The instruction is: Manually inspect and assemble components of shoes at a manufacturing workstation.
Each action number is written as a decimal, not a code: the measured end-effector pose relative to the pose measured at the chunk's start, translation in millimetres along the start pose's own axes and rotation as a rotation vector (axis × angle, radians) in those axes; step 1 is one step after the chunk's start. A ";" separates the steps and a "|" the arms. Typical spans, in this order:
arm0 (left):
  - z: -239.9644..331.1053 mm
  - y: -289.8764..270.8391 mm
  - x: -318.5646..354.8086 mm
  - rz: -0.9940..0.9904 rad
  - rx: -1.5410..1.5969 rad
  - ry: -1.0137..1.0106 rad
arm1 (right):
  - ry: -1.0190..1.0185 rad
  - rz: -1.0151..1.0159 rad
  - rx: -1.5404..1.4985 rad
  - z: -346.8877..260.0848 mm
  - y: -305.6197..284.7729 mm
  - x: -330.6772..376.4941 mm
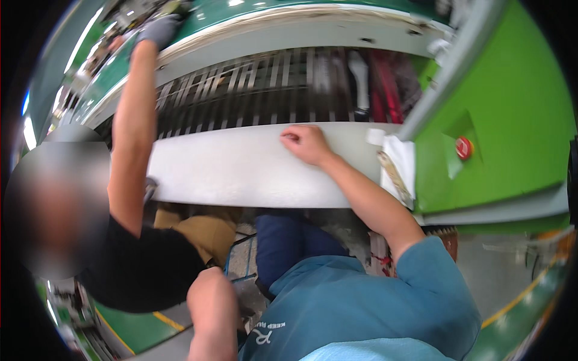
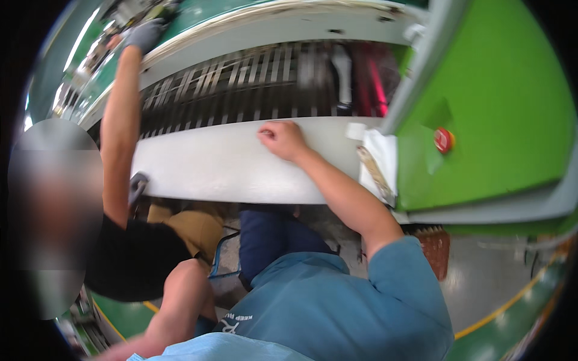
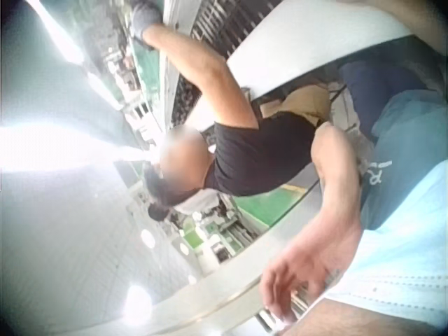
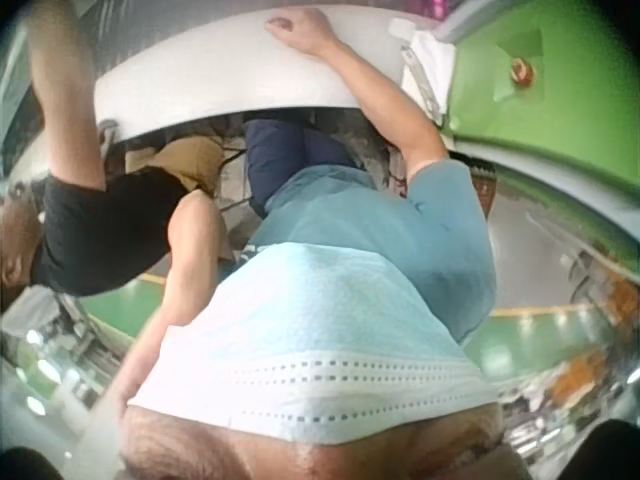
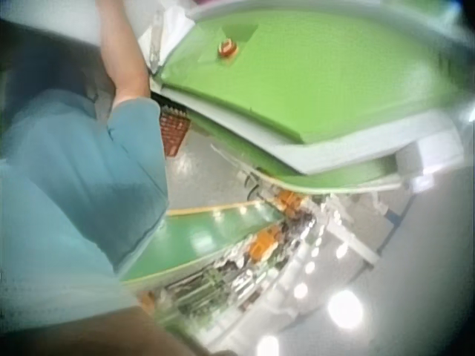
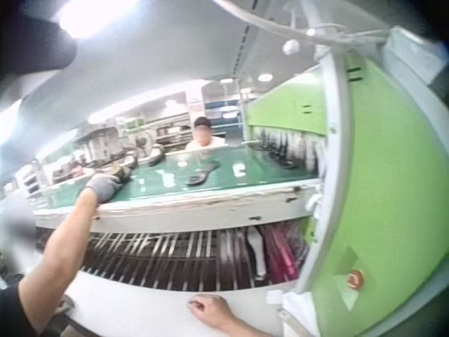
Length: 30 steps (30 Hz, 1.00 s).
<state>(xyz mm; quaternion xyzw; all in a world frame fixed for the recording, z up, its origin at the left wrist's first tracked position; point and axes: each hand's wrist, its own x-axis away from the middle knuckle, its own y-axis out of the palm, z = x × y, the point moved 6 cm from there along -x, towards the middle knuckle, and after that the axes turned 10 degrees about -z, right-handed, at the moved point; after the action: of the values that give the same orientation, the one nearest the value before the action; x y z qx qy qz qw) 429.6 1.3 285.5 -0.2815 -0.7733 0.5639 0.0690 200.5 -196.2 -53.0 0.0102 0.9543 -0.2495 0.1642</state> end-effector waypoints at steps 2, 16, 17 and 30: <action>-42.8 49.1 -86.4 -0.210 -0.200 0.280 | -0.006 0.013 0.029 -0.3 -1.2 0.0; 195.2 8.3 -107.6 0.428 -0.191 1.071 | 0.006 0.009 0.073 -0.4 -1.9 1.1; 200.2 8.0 -108.0 0.379 -0.197 1.042 | 0.022 0.000 0.067 0.7 -1.4 0.9; 158.7 -4.9 -97.1 0.426 -0.257 0.510 | 0.036 0.036 0.074 3.1 -1.5 1.8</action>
<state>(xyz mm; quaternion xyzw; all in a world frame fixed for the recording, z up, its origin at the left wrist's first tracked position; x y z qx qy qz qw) 441.4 -181.7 254.2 -0.5745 -0.7197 0.3755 0.1046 199.6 -199.1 -55.3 0.0378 0.9469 -0.2813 0.1511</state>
